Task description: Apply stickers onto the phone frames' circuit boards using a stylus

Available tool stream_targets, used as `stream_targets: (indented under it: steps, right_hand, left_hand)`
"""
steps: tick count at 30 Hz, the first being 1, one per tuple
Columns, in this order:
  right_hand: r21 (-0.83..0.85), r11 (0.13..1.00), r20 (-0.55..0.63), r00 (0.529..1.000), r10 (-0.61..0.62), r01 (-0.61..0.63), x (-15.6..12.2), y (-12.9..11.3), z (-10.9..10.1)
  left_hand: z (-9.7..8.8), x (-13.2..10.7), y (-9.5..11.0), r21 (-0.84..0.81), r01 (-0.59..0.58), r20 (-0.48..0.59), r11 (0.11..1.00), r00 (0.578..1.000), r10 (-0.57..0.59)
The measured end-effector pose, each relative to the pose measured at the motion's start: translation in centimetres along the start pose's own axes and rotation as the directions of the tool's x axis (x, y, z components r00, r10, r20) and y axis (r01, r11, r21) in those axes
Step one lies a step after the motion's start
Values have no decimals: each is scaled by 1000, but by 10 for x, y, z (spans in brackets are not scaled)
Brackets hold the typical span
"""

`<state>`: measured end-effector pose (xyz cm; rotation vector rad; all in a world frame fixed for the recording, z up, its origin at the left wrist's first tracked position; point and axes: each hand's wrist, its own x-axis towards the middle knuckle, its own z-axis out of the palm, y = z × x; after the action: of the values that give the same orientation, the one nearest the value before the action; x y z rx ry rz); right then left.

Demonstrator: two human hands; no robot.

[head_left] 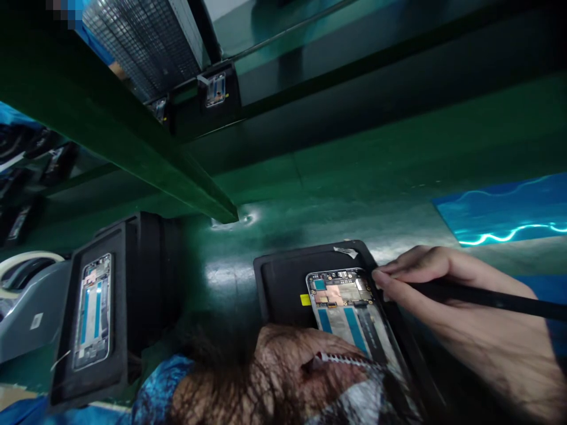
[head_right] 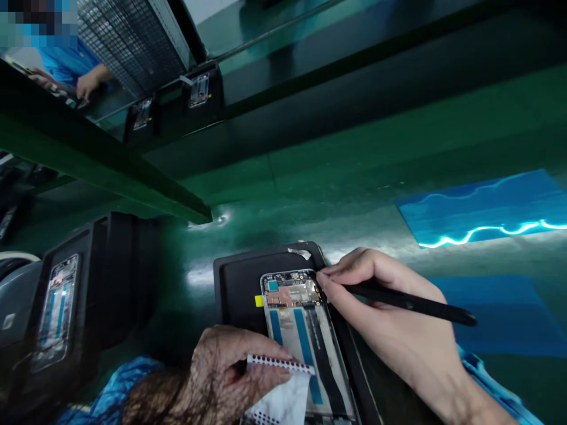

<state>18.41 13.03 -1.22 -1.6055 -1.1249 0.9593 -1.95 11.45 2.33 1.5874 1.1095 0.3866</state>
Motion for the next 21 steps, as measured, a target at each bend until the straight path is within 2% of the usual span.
stream_targets:
  steps: [5, 8, 10, 12, 14, 17, 19, 21]
  right_hand:
    - [-17, 996, 51, 995, -87, 88, 2, 1, -6]
    - [-19, 984, 133, 976, -174, 178, 3, 5, -14]
    - [-24, 971, 204, 952, -227, 237, 1, 8, -17]
    - [-44, 959, 227, 938, -262, 279, -3, 10, -17]
    - [-55, 956, 203, 940, -273, 290, -7, 11, -14]
    - [2, 963, 62, 961, -270, 270, -10, 14, -19]
    - [78, 968, -68, 970, -235, 240, -7, 20, -33]
    - [143, 973, -149, 976, -158, 179, -1, 28, -55]
  left_hand:
    - [-2, -1, 6, 35, 26, 14, 999, 1000, -26]
    - [-2, -2, 6, 77, 49, 11, 996, 999, -50]
    - [0, -1, 4, 86, 15, 1, 996, 1000, -15]
    - [1, -1, 1, 91, -30, -14, 995, 999, 31]
    - [1, 0, 1, 120, -61, -30, 991, 997, 65]
    - [-1, 0, 3, 171, -107, -28, 979, 993, 114]
    - [-2, 0, 5, 222, -135, -14, 966, 990, 142]
    - [1, 3, 4, 342, -149, 24, 928, 988, 150]
